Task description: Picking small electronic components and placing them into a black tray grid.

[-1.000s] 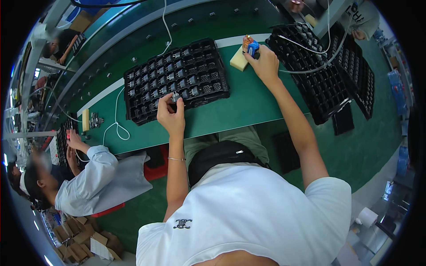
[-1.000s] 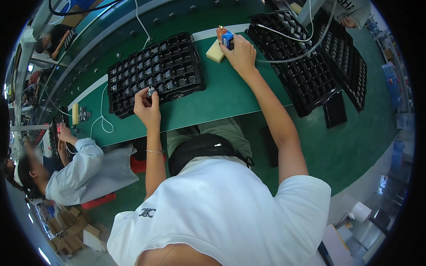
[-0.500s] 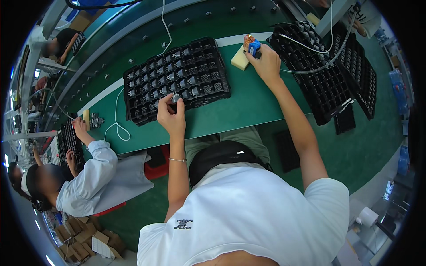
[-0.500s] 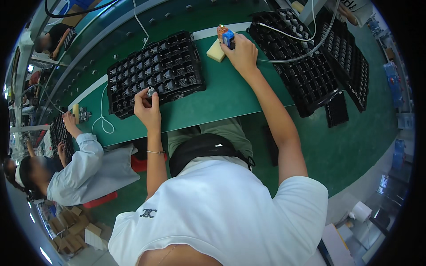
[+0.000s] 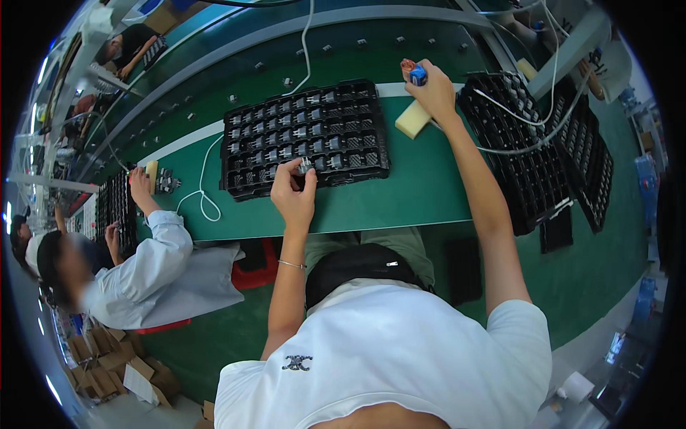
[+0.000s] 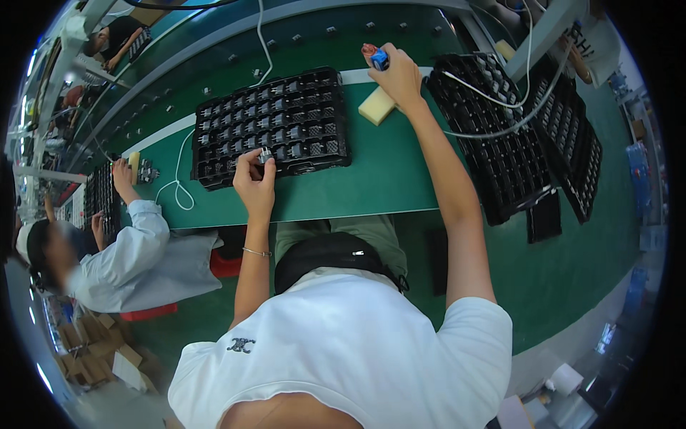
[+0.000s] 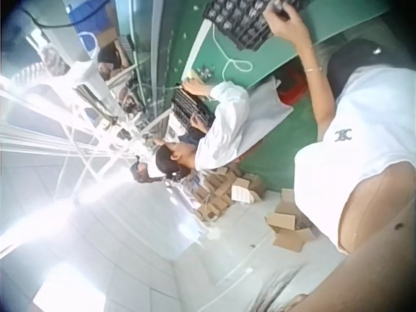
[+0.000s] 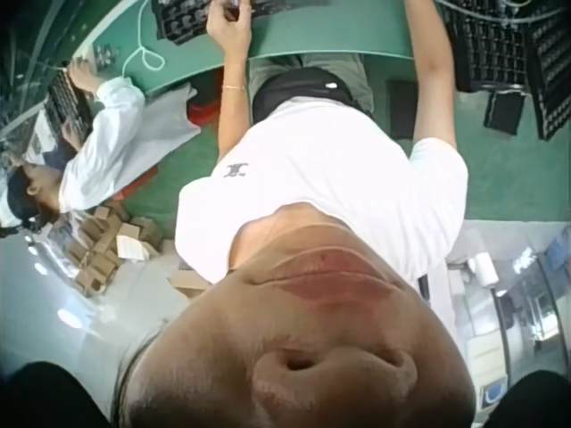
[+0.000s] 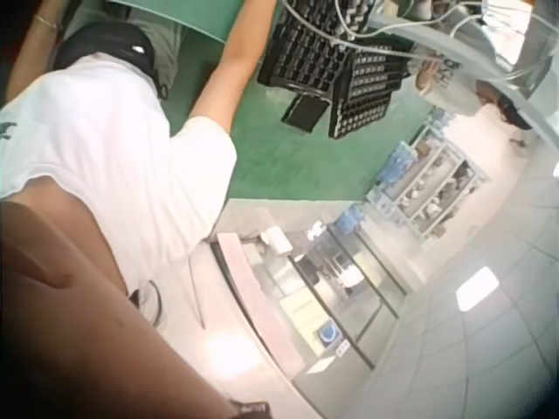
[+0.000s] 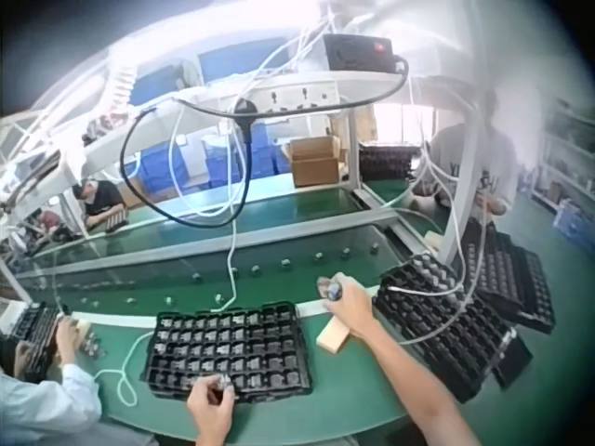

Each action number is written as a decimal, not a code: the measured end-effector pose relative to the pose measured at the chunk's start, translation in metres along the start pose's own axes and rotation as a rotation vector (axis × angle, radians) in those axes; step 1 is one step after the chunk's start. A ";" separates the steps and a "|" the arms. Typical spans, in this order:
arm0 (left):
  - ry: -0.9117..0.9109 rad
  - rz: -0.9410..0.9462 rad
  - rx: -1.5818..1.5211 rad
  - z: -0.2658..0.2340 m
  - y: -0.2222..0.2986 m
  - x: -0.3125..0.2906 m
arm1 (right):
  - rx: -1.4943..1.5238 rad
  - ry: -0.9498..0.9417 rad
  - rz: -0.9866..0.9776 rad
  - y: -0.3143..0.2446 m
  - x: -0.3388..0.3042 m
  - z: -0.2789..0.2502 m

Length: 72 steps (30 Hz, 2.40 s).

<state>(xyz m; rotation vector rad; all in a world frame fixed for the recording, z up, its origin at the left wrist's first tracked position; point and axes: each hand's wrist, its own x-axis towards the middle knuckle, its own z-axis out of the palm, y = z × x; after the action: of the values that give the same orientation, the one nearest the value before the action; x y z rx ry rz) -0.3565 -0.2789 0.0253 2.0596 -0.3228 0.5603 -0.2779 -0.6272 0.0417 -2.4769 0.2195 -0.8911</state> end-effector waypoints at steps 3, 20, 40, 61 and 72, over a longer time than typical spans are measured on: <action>-0.009 -0.015 -0.058 -0.004 0.003 0.002 | 0.054 -0.136 0.070 0.000 0.037 0.026; -0.108 -0.359 -0.645 -0.027 0.047 0.015 | 0.001 -0.357 -0.037 0.000 0.070 0.063; -0.387 -0.319 -0.709 0.003 0.077 0.036 | 1.290 -0.803 0.416 -0.121 -0.066 -0.035; -0.017 0.031 0.226 -0.048 -0.009 0.079 | 0.785 -0.247 0.251 -0.057 -0.060 -0.043; -0.059 0.243 0.729 -0.082 -0.098 0.117 | 0.024 -0.022 0.080 -0.021 -0.070 -0.033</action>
<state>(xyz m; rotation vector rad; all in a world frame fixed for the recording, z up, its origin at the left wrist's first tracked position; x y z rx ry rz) -0.2340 -0.1581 0.0497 2.7618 -0.4531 0.8555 -0.3537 -0.6002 0.0354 -2.4367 0.2957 -0.8279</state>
